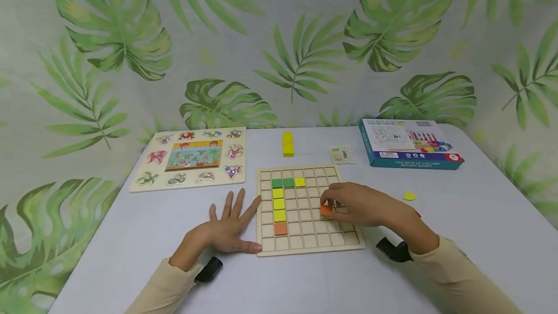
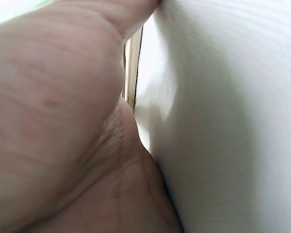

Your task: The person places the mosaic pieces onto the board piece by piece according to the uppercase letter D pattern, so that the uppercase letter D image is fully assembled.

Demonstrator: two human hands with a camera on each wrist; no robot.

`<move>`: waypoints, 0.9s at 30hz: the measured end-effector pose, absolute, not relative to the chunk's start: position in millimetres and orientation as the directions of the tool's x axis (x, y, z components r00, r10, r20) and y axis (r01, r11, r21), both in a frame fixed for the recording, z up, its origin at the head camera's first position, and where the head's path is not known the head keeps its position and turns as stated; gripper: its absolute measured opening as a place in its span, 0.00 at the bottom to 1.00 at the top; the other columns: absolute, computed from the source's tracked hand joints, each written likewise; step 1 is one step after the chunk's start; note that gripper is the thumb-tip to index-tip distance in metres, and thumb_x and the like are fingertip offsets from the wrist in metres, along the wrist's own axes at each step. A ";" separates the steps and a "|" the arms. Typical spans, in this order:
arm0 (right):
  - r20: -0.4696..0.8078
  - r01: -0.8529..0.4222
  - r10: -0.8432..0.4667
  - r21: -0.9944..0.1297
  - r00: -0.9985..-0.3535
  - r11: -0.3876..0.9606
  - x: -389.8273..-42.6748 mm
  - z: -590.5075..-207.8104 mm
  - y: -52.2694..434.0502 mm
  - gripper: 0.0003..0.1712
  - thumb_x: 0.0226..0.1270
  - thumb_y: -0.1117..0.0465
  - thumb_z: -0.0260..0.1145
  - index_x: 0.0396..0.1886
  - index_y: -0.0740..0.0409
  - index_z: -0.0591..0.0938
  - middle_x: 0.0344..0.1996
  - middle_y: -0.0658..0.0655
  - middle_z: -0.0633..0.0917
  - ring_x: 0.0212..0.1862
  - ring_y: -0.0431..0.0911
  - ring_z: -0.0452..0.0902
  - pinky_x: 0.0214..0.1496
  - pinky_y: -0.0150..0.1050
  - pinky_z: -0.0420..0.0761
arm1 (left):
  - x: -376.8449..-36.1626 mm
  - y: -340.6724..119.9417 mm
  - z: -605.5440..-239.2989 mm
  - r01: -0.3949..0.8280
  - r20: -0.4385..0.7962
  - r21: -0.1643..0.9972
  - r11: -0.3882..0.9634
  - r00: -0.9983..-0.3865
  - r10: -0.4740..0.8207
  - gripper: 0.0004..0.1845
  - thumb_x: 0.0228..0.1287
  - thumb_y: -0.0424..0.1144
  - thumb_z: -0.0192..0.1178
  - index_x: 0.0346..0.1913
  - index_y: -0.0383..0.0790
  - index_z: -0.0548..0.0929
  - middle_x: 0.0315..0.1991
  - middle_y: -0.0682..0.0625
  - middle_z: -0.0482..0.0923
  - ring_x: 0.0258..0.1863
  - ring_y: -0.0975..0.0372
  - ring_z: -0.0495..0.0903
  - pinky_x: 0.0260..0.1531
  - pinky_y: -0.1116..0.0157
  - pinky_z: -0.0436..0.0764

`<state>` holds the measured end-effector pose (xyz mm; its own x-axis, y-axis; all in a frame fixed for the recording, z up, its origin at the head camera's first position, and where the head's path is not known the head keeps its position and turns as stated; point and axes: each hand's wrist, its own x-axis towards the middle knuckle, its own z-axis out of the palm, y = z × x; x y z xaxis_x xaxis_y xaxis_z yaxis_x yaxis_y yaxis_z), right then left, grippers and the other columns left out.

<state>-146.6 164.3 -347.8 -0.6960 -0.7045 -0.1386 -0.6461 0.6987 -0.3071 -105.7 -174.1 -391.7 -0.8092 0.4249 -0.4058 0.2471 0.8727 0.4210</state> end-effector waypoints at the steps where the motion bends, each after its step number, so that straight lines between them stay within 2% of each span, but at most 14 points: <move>1: -0.136 -0.653 -0.711 -0.306 -0.690 0.692 -146.4 -347.4 161.5 0.11 0.69 0.50 0.68 0.49 0.44 0.84 0.42 0.42 0.81 0.43 0.41 0.78 0.49 0.41 0.81 | -105.3 -173.8 -391.2 0.246 -0.406 0.421 0.873 -0.809 0.425 0.63 0.54 0.70 0.65 0.82 0.55 0.37 0.80 0.38 0.19 0.77 0.39 0.18 0.64 0.26 0.27; 7: -0.109 -0.700 -0.752 -0.298 -0.651 0.649 -145.1 -344.7 144.6 0.11 0.70 0.52 0.68 0.49 0.47 0.84 0.42 0.45 0.83 0.42 0.42 0.78 0.49 0.40 0.82 | -104.8 -173.5 -390.2 0.243 -0.408 0.418 0.875 -0.811 0.420 0.63 0.54 0.71 0.65 0.82 0.55 0.37 0.80 0.38 0.19 0.77 0.39 0.18 0.64 0.26 0.27; 14: -0.132 -0.714 -0.768 -0.296 -0.627 0.634 -139.4 -342.9 122.1 0.09 0.68 0.56 0.69 0.46 0.47 0.85 0.42 0.45 0.84 0.41 0.40 0.76 0.51 0.40 0.81 | -104.4 -173.9 -389.0 0.246 -0.405 0.416 0.875 -0.812 0.421 0.63 0.54 0.70 0.65 0.82 0.55 0.37 0.80 0.38 0.19 0.77 0.39 0.18 0.64 0.26 0.27; 20: -0.109 -0.764 -0.813 -0.290 -0.572 0.576 -135.3 -350.3 108.3 0.07 0.67 0.56 0.70 0.43 0.49 0.86 0.39 0.45 0.84 0.40 0.39 0.79 0.48 0.37 0.81 | -105.1 -173.5 -389.0 0.237 -0.416 0.425 0.874 -0.806 0.421 0.63 0.54 0.71 0.65 0.82 0.54 0.37 0.80 0.38 0.18 0.77 0.40 0.17 0.64 0.27 0.25; 27: -0.101 -0.787 -0.830 -0.274 -0.548 0.553 -133.6 -359.2 102.6 0.06 0.66 0.58 0.71 0.42 0.49 0.85 0.37 0.45 0.84 0.35 0.37 0.75 0.45 0.34 0.81 | -104.0 -175.4 -387.9 0.230 -0.415 0.449 0.863 -0.802 0.430 0.64 0.51 0.74 0.63 0.82 0.57 0.36 0.80 0.38 0.18 0.77 0.40 0.16 0.64 0.28 0.24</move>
<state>-133.6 102.6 -359.2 -0.5480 -0.8303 -0.1011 -0.7869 0.5527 -0.2744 -104.0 -175.4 -387.9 -0.8023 0.4296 -0.4145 0.2300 0.8632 0.4494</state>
